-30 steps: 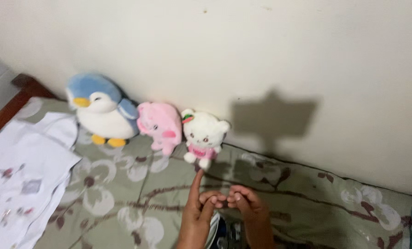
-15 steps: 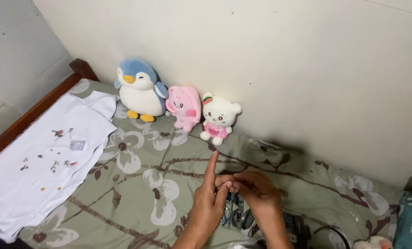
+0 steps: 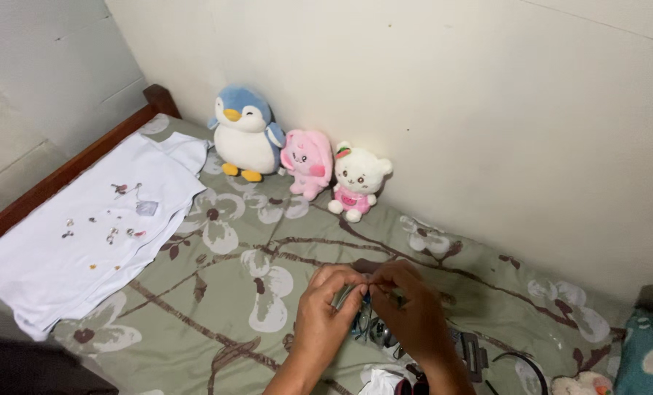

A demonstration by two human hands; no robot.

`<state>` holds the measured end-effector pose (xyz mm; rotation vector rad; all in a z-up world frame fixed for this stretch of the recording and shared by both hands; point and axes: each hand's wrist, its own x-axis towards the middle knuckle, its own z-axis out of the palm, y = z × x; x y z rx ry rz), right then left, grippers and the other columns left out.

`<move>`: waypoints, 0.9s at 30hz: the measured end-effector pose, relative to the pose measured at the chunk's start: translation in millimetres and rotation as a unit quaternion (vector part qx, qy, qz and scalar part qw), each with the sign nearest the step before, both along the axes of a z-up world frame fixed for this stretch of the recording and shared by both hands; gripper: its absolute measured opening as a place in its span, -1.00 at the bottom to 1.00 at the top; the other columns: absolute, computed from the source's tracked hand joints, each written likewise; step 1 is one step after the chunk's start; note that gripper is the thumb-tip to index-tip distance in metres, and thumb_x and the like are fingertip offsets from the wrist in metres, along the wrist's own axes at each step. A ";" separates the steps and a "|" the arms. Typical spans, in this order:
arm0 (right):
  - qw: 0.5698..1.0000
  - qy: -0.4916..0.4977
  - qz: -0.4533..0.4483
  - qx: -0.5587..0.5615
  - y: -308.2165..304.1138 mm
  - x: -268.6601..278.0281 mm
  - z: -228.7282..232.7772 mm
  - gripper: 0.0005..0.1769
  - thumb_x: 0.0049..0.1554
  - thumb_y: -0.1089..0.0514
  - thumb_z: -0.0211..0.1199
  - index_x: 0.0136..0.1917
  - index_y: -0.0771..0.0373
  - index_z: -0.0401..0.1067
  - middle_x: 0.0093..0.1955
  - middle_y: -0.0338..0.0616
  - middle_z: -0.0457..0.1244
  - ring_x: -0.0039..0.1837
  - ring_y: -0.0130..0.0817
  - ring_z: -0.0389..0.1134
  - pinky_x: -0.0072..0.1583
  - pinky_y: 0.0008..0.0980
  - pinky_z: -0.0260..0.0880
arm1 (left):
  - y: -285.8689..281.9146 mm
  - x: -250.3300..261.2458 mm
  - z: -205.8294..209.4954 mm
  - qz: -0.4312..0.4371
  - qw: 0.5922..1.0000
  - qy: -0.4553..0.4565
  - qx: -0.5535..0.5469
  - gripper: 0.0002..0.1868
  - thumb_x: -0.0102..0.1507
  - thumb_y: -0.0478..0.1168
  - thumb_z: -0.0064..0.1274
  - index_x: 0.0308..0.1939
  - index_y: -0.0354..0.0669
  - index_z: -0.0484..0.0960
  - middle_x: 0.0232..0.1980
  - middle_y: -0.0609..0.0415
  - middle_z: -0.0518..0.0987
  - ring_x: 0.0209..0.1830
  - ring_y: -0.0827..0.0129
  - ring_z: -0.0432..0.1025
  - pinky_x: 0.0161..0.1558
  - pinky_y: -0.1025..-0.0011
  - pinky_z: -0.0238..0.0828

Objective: The person tries on several rings, placing them on different fingers and then removing them. They then pick up a beaded hair accessory and attach it to a white stuffed bunny toy.

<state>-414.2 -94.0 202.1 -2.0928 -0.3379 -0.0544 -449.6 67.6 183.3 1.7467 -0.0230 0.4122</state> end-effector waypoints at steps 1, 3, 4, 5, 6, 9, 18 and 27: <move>1.000 0.004 0.000 0.007 1.3 -0.3 -2.6 -0.84 0.05 0.29 0.32 -0.06 0.32 0.48 -0.10 -0.19 0.35 -0.05 -0.44 0.41 0.02 -0.46 0.42 | 0.8 -1.7 -1.3 0.004 1.000 0.013 -0.008 -0.86 0.19 -0.34 0.23 -0.17 -0.26 0.70 -0.08 0.09 0.63 -0.03 0.35 0.52 0.00 0.40 0.44; 0.998 0.033 0.009 0.055 5.0 1.9 -10.2 -0.87 0.09 0.30 0.30 -0.04 0.32 0.49 -0.10 -0.19 0.35 -0.04 -0.48 0.40 0.02 -0.48 0.43 | 4.6 -2.5 -3.8 -0.014 0.997 0.055 -0.058 -0.88 0.19 -0.35 0.21 -0.19 -0.26 0.70 -0.13 0.12 0.60 -0.14 0.42 0.49 -0.07 0.46 0.43; 0.994 0.058 0.016 0.097 7.3 3.1 -16.0 -0.88 0.12 0.30 0.28 -0.04 0.33 0.50 -0.10 -0.18 0.36 -0.04 -0.49 0.39 0.01 -0.48 0.42 | 7.5 -2.4 -6.2 -0.024 0.993 0.077 -0.082 -0.88 0.20 -0.35 0.21 -0.19 -0.27 0.71 -0.16 0.14 0.58 -0.19 0.45 0.47 -0.10 0.49 0.43; 0.987 0.083 0.023 0.138 9.4 4.3 -21.9 -0.89 0.14 0.31 0.27 -0.03 0.33 0.51 -0.10 -0.17 0.36 -0.04 -0.50 0.38 0.00 -0.49 0.42 | 10.7 -0.5 -8.7 -0.032 0.990 0.089 -0.106 -0.90 0.21 -0.35 0.20 -0.20 -0.27 0.70 -0.17 0.16 0.55 -0.23 0.48 0.41 -0.14 0.51 0.40; 0.984 0.094 0.022 0.151 12.0 5.2 -27.0 -0.89 0.15 0.31 0.28 -0.03 0.34 0.52 -0.11 -0.17 0.37 -0.05 -0.51 0.38 -0.01 -0.49 0.41 | 13.9 3.1 -10.5 -0.042 0.985 0.102 -0.131 -0.91 0.23 -0.35 0.19 -0.20 -0.27 0.70 -0.18 0.18 0.53 -0.27 0.50 0.35 -0.18 0.54 0.36; 0.975 0.113 0.011 0.189 22.0 12.6 -41.3 -0.89 0.14 0.31 0.31 -0.02 0.35 0.55 -0.11 -0.18 0.37 -0.06 -0.52 0.37 -0.05 -0.50 0.39 | 23.3 11.9 -18.2 -0.047 0.977 0.128 -0.163 -0.91 0.25 -0.34 0.17 -0.18 -0.25 0.72 -0.24 0.20 0.50 -0.36 0.55 0.27 -0.27 0.57 0.28; 0.951 0.204 -0.155 0.175 86.8 56.3 -67.6 -0.88 0.14 0.28 0.33 -0.06 0.37 0.59 -0.13 -0.10 0.42 -0.10 -0.40 0.39 -0.06 -0.41 0.38 | 72.4 72.1 -59.8 -0.020 0.982 0.110 -0.150 -0.88 0.23 -0.34 0.25 -0.32 -0.35 0.66 -0.30 0.13 0.57 -0.35 0.48 0.36 -0.28 0.51 0.31; 0.916 0.148 -0.247 0.280 147.3 143.5 -98.6 -0.85 0.19 0.25 0.24 -0.02 0.38 0.54 -0.12 -0.13 0.43 -0.06 -0.43 0.40 0.02 -0.40 0.39 | 145.7 247.0 -102.0 -0.067 0.990 0.100 0.072 -0.83 0.26 -0.22 0.18 -0.17 -0.26 0.70 -0.20 -0.07 0.60 -0.25 0.15 0.50 -0.19 0.23 0.41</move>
